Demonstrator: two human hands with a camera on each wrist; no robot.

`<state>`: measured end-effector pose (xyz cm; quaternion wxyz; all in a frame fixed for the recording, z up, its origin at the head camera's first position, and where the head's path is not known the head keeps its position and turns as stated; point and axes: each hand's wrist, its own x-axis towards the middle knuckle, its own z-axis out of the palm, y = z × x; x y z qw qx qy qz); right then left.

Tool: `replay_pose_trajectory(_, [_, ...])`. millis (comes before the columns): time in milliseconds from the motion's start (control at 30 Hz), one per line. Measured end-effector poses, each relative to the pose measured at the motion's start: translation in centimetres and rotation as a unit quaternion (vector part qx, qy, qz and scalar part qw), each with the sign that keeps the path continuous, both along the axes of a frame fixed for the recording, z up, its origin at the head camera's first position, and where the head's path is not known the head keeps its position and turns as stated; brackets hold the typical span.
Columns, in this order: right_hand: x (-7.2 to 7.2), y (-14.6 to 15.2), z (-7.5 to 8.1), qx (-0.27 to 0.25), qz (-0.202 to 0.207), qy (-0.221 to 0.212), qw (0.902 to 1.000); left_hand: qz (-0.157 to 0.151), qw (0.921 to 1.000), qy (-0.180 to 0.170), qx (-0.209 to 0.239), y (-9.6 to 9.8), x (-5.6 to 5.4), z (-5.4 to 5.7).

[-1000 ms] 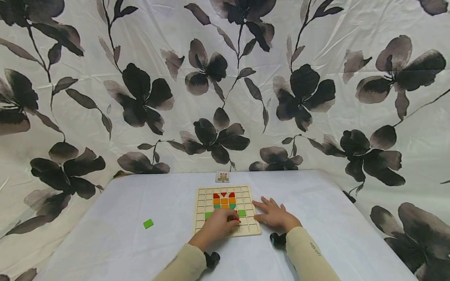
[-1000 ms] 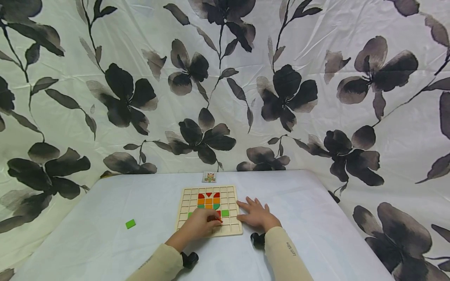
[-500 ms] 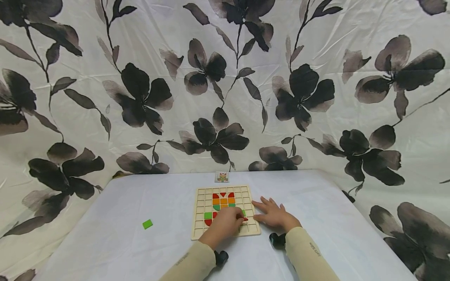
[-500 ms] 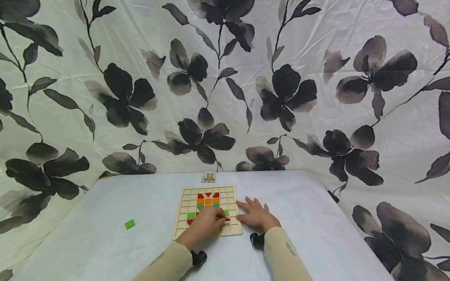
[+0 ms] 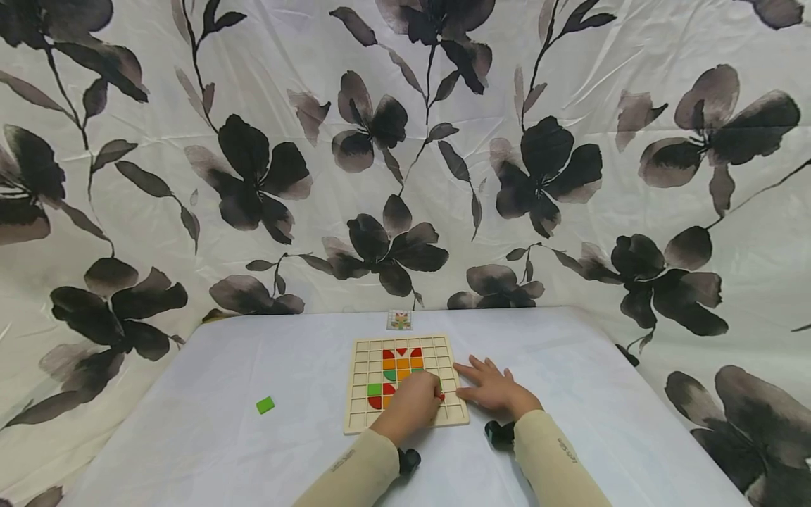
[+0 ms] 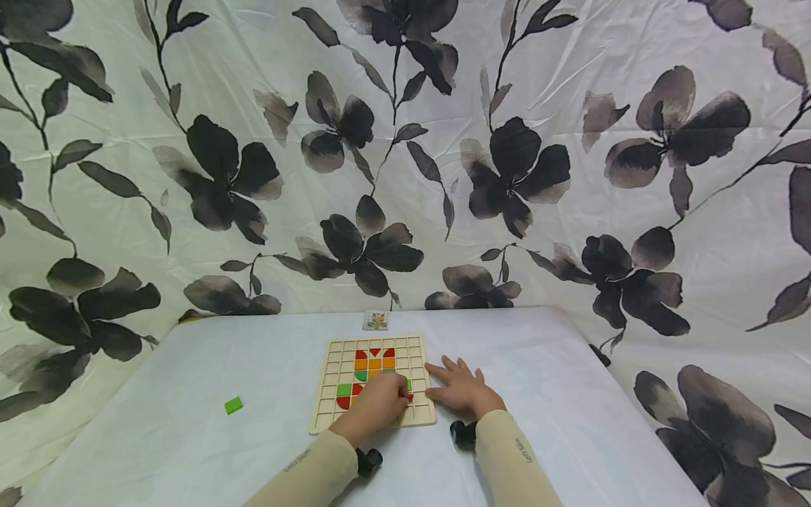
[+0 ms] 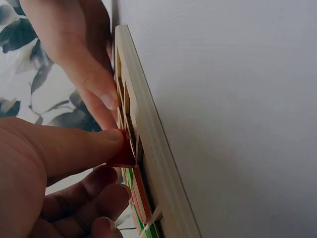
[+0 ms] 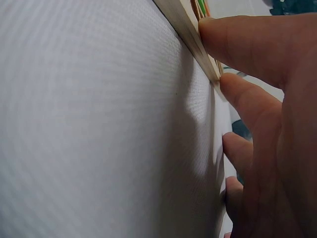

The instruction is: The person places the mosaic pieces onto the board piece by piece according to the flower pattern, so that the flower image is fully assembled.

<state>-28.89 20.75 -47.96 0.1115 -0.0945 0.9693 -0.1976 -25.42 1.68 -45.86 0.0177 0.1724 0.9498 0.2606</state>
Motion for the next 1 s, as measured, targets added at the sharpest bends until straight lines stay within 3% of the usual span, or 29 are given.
replay_pose_trajectory(267, [-0.14, -0.02, -0.16, 0.003, 0.000, 0.000, 1.0000, 0.001, 0.9999, -0.011, -0.002, 0.22, -0.36, 0.05])
replay_pose_trajectory(400, [-0.11, -0.05, -0.09, 0.002, -0.003, -0.001, 1.0000, -0.006, 0.9998, -0.001, -0.016, 0.32, -0.60, -0.14])
replay_pose_trajectory(600, [0.03, -0.09, 0.01, 0.001, -0.003, -0.004, 1.0000, 0.000, 0.9995, -0.018, -0.026, 0.45, -0.50, 0.01])
replay_pose_trajectory(1000, [0.06, -0.16, 0.02, 0.005, 0.000, -0.001, 1.0000, 0.005, 0.9995, -0.022, -0.021, 0.24, -0.89, -0.08])
